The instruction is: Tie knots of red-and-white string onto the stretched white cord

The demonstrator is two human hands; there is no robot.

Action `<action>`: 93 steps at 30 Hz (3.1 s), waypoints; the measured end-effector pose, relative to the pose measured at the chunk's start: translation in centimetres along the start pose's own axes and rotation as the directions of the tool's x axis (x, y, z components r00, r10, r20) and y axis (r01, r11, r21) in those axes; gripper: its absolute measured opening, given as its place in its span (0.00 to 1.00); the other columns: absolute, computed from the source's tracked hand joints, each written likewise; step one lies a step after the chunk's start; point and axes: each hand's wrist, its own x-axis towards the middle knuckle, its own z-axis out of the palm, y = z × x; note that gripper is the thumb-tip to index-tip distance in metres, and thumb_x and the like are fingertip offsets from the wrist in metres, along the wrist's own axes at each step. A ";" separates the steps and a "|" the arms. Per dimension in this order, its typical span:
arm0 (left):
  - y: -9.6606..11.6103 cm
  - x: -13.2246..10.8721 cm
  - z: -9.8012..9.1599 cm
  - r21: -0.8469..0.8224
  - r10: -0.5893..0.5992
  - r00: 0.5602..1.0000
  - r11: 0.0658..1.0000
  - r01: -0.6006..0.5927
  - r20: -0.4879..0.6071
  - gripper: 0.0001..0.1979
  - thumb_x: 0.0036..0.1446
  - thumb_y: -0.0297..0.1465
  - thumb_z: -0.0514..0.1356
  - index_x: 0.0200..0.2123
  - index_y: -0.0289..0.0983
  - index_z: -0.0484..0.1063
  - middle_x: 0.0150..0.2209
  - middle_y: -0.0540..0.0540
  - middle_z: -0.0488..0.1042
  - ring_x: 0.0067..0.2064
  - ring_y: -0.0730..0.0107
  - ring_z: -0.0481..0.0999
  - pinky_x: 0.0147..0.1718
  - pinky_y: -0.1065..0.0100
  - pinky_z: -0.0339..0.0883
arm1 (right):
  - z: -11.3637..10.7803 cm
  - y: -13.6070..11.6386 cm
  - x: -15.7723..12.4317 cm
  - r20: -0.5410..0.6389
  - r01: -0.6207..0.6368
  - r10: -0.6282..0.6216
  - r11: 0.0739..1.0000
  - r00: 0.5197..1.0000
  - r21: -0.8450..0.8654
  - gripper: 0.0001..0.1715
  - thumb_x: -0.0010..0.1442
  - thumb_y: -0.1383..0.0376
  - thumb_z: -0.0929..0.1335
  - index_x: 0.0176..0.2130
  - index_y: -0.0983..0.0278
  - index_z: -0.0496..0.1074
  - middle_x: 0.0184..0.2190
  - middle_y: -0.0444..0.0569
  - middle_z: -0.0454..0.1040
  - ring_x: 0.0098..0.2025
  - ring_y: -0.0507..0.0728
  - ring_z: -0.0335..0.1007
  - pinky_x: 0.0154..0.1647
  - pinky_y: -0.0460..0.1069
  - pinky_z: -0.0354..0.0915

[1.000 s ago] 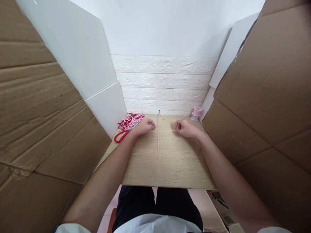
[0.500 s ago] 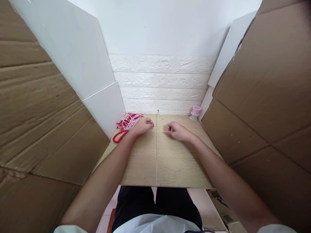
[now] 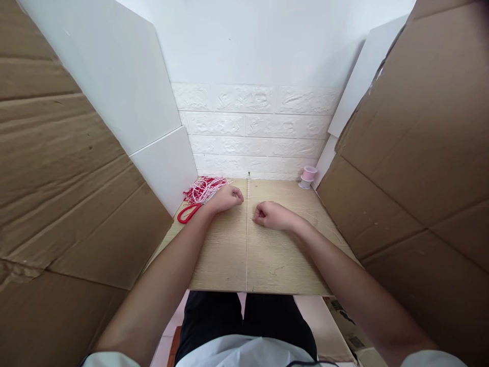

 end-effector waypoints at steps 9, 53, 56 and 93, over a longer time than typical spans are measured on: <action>0.2 -0.3 -0.2 0.017 0.017 0.986 1.000 -0.020 0.166 0.11 0.40 0.34 0.66 0.30 0.36 0.80 0.20 0.52 0.69 0.24 0.73 0.65 0.23 0.70 0.52 | 1.5 0.0 0.6 -0.140 -0.046 0.037 0.997 0.989 -0.060 0.07 0.61 0.63 0.67 0.34 0.64 0.74 0.31 0.48 0.76 0.30 0.51 0.66 0.29 0.45 0.53; -0.1 1.3 -1.0 -0.781 -0.359 0.884 0.625 -0.012 -0.301 0.06 0.52 0.29 0.60 0.29 0.35 0.64 0.34 0.45 0.75 0.28 0.78 0.71 0.28 0.72 0.61 | 1.9 0.3 1.0 -0.136 -0.010 0.011 1.000 0.991 0.008 0.05 0.60 0.65 0.67 0.34 0.65 0.72 0.32 0.47 0.76 0.30 0.50 0.65 0.30 0.44 0.54; -0.2 1.4 -2.1 -0.916 -0.438 0.854 0.389 -0.099 -0.279 0.06 0.56 0.30 0.60 0.31 0.36 0.64 0.32 0.45 0.74 0.30 0.74 0.74 0.34 0.69 0.68 | 2.0 0.3 1.1 -0.130 -0.013 0.014 1.000 0.991 0.007 0.05 0.61 0.65 0.67 0.34 0.65 0.72 0.32 0.47 0.75 0.30 0.50 0.65 0.30 0.44 0.54; 0.6 -0.8 -2.7 -0.170 -0.066 0.959 0.978 0.117 0.277 0.08 0.42 0.35 0.66 0.27 0.36 0.78 0.23 0.49 0.72 0.25 0.73 0.64 0.25 0.69 0.54 | 2.0 0.2 1.0 -0.161 -0.040 0.039 0.999 0.986 -0.002 0.05 0.61 0.64 0.68 0.36 0.64 0.72 0.32 0.47 0.76 0.32 0.51 0.66 0.30 0.45 0.53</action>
